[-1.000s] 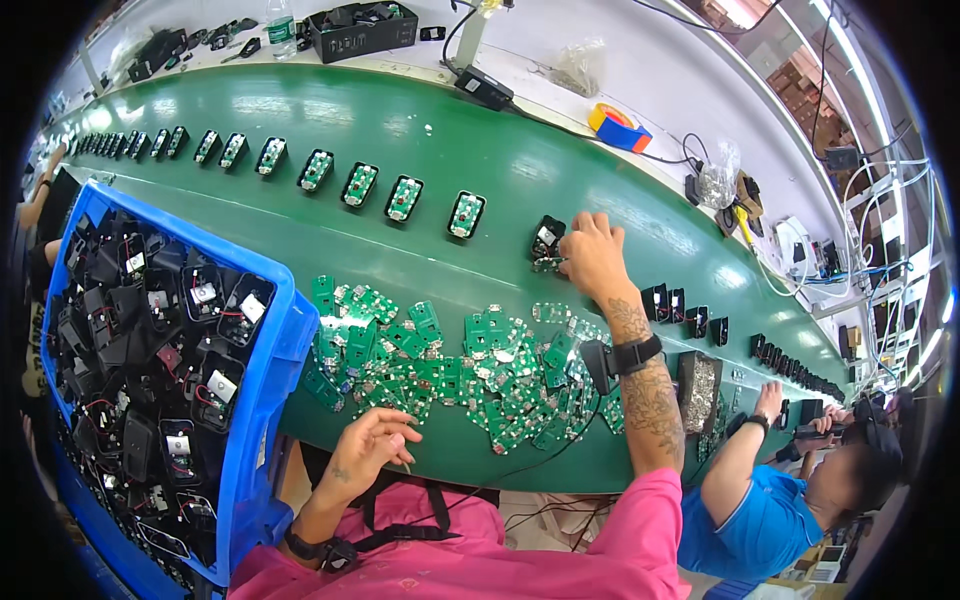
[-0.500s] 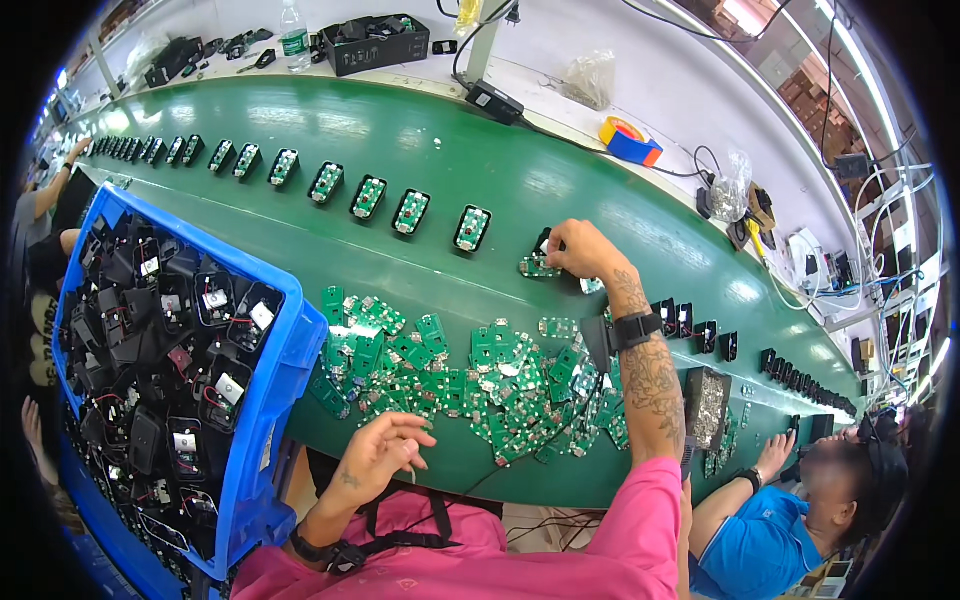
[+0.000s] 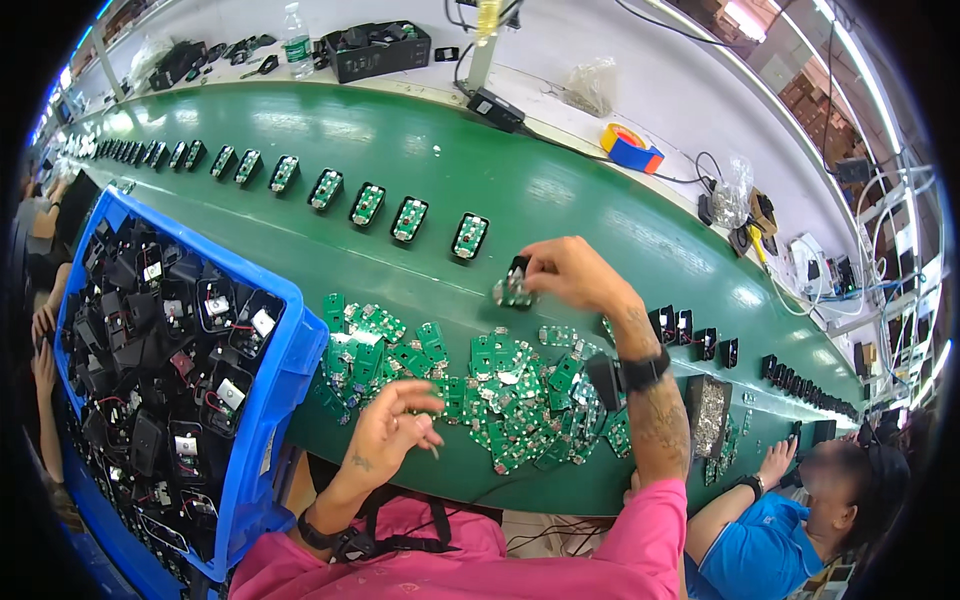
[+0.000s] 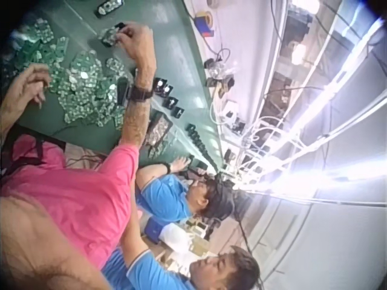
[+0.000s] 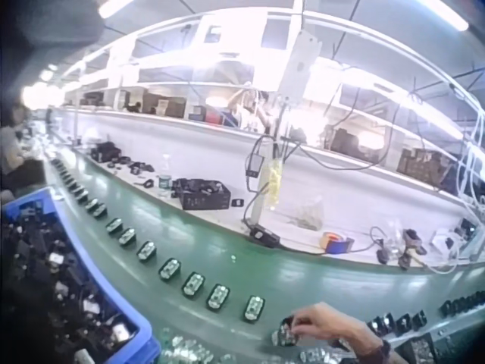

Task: Assembling small electronic components by hand on a factory production line.

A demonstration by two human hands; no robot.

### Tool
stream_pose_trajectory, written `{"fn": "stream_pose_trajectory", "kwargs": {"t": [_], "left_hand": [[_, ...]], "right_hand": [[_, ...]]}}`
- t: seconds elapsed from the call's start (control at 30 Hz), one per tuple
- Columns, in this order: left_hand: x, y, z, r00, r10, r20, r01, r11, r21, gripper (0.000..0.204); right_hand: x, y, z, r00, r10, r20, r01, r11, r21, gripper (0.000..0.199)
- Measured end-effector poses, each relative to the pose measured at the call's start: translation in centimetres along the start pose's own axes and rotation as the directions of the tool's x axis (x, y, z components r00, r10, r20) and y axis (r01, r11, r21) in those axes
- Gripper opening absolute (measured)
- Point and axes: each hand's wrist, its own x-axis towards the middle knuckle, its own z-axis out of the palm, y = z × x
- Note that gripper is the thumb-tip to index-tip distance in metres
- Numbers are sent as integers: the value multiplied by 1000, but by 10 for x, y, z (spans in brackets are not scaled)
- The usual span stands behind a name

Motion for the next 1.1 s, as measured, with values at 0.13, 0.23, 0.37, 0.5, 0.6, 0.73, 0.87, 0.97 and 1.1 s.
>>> {"fn": "stream_pose_trajectory", "kwargs": {"t": [0.13,0.23,0.37,0.5,0.6,0.73,0.87,0.97,1.1], "left_hand": [[8,9,6,989,122,-83,-129,988,-83,77],[11,10,8,984,172,43,-159,963,-219,86],[-1,10,-1,996,79,40,-69,977,-203,70],[-11,10,-12,990,111,-82,-123,979,-160,68],[-9,-1,-10,942,259,-212,-259,965,27,65],[-17,6,-6,908,380,-177,-302,885,353,63],[-20,7,-9,955,223,-194,-156,937,313,61],[-17,1,-11,962,194,-193,-217,970,-110,57],[-18,6,-11,959,204,-197,-230,965,-123,60]], "right_hand": [[-31,-58,31,911,-378,162,375,926,50,13],[-48,-86,56,852,-493,176,482,870,103,13],[-60,-108,81,891,-427,154,429,903,20,12],[-79,-124,117,871,-422,-252,394,906,-158,13],[-92,-137,139,864,-335,-376,314,942,-119,14],[-94,-146,167,907,-125,-402,188,974,123,12],[-95,-135,181,893,-46,-448,203,929,309,11],[-99,-143,180,926,278,-255,14,650,760,12],[-104,-139,180,953,218,-210,52,565,824,12]]}}
